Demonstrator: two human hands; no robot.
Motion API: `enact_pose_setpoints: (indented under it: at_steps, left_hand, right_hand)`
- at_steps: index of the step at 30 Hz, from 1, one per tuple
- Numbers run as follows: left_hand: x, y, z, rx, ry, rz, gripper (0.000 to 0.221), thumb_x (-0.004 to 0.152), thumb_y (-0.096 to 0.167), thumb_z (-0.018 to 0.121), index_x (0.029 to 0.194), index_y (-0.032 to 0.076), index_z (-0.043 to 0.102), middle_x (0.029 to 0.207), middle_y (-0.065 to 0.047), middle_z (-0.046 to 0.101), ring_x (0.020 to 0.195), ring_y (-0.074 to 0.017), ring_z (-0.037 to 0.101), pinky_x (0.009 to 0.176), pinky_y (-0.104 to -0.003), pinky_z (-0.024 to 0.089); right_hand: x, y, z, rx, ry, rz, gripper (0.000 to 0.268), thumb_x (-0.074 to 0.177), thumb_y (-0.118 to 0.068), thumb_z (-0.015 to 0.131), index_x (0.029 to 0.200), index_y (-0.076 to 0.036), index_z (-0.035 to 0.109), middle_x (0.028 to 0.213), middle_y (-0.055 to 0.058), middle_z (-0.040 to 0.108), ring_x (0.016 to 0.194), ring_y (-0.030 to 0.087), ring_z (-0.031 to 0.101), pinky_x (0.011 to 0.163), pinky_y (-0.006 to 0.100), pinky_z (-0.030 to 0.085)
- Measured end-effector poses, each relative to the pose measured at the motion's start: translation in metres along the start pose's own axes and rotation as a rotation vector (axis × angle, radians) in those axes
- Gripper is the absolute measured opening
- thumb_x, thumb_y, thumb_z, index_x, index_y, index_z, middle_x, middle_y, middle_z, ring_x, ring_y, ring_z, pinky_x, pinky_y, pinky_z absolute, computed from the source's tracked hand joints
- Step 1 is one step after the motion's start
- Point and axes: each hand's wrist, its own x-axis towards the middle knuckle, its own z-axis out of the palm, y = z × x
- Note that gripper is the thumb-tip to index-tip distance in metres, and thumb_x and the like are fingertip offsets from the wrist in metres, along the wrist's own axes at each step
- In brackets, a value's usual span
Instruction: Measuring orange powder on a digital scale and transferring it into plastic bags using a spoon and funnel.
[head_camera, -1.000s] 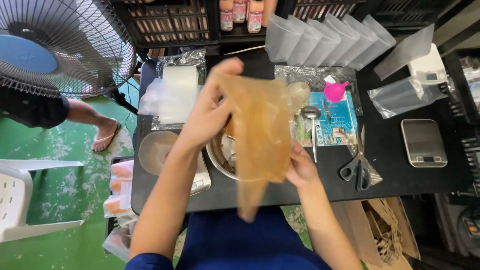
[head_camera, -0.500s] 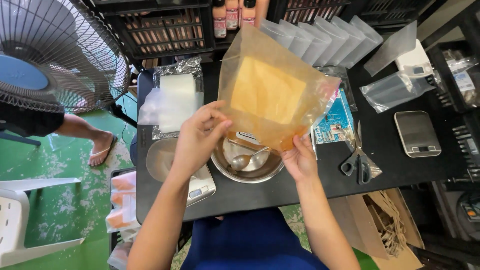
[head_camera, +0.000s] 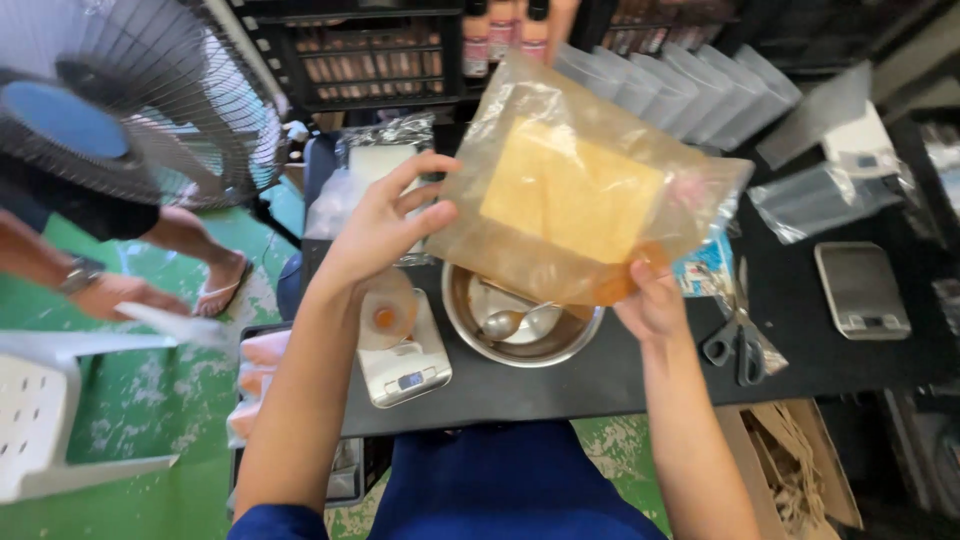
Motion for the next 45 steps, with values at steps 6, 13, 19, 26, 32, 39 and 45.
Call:
enact_pose_setpoints:
  at_steps: [6,13,19,26,32,39,45]
  left_hand:
    - [-0.013,0.005,-0.007,-0.014,0.011,0.004,0.033,0.085,0.012,0.084,0.117,0.01,0.076,0.125,-0.009,0.071,0.105,-0.0093,0.063,0.091,-0.029,0.059]
    - [-0.053,-0.006,-0.031,0.063,0.036,0.083,0.015,0.086,0.006,0.083,0.1,0.006,0.08,0.103,-0.01,0.077,0.096,-0.0106,0.066,0.093,-0.03,0.057]
    - [-0.085,-0.015,-0.042,0.087,0.124,0.124,0.01,0.087,0.004,0.082,0.097,0.002,0.08,0.103,-0.01,0.074,0.097,-0.012,0.063,0.098,-0.03,0.053]
    - [-0.109,-0.09,-0.062,-0.071,0.224,0.039,0.014,0.085,0.001,0.082,0.099,-0.001,0.079,0.099,-0.007,0.075,0.093,-0.0104,0.062,0.091,-0.029,0.055]
    - [-0.108,-0.118,-0.069,-0.137,0.312,0.03,0.015,0.09,0.0,0.078,0.104,-0.005,0.078,0.096,-0.01,0.077,0.088,-0.0092,0.063,0.085,-0.03,0.058]
    - [-0.107,-0.139,-0.069,-0.147,0.379,0.075,0.014,0.088,0.0,0.079,0.102,-0.004,0.078,0.093,-0.012,0.077,0.09,-0.0103,0.064,0.084,-0.031,0.058]
    - [-0.106,-0.156,-0.074,-0.201,0.387,0.103,0.013,0.089,-0.002,0.078,0.101,-0.005,0.078,0.093,-0.014,0.076,0.089,-0.0132,0.066,0.086,-0.034,0.058]
  right_hand:
    - [0.021,0.001,-0.021,-0.137,-0.079,0.01,0.038,0.098,-0.005,0.059,0.136,-0.011,0.061,0.134,0.016,0.066,0.126,0.033,0.065,0.103,0.06,0.054]
    - [0.033,-0.035,0.039,-0.443,-0.204,-0.099,0.038,0.096,-0.003,0.064,0.133,-0.007,0.063,0.124,0.012,0.069,0.113,0.025,0.069,0.103,0.052,0.056]
    - [0.033,-0.049,0.034,-0.725,-0.258,-0.13,0.029,0.09,-0.002,0.074,0.119,-0.002,0.071,0.108,0.011,0.072,0.101,0.017,0.065,0.097,0.048,0.057]
    - [0.023,-0.084,0.123,-1.038,-0.347,-0.028,0.016,0.091,-0.008,0.076,0.105,-0.002,0.08,0.094,0.013,0.076,0.092,0.015,0.061,0.084,0.044,0.057]
    - [0.011,-0.095,0.153,-1.245,-0.329,-0.154,0.013,0.091,-0.01,0.078,0.101,-0.003,0.08,0.082,0.015,0.075,0.079,0.023,0.071,0.071,0.041,0.057]
    - [-0.006,-0.107,0.185,-1.28,-0.317,-0.31,0.012,0.089,-0.006,0.08,0.1,-0.004,0.078,0.098,0.008,0.077,0.09,0.026,0.075,0.077,0.034,0.061]
    - [-0.019,-0.119,0.195,-1.161,-0.269,-0.193,0.019,0.085,0.001,0.08,0.103,0.001,0.077,0.104,0.013,0.076,0.092,0.022,0.074,0.078,0.032,0.064]
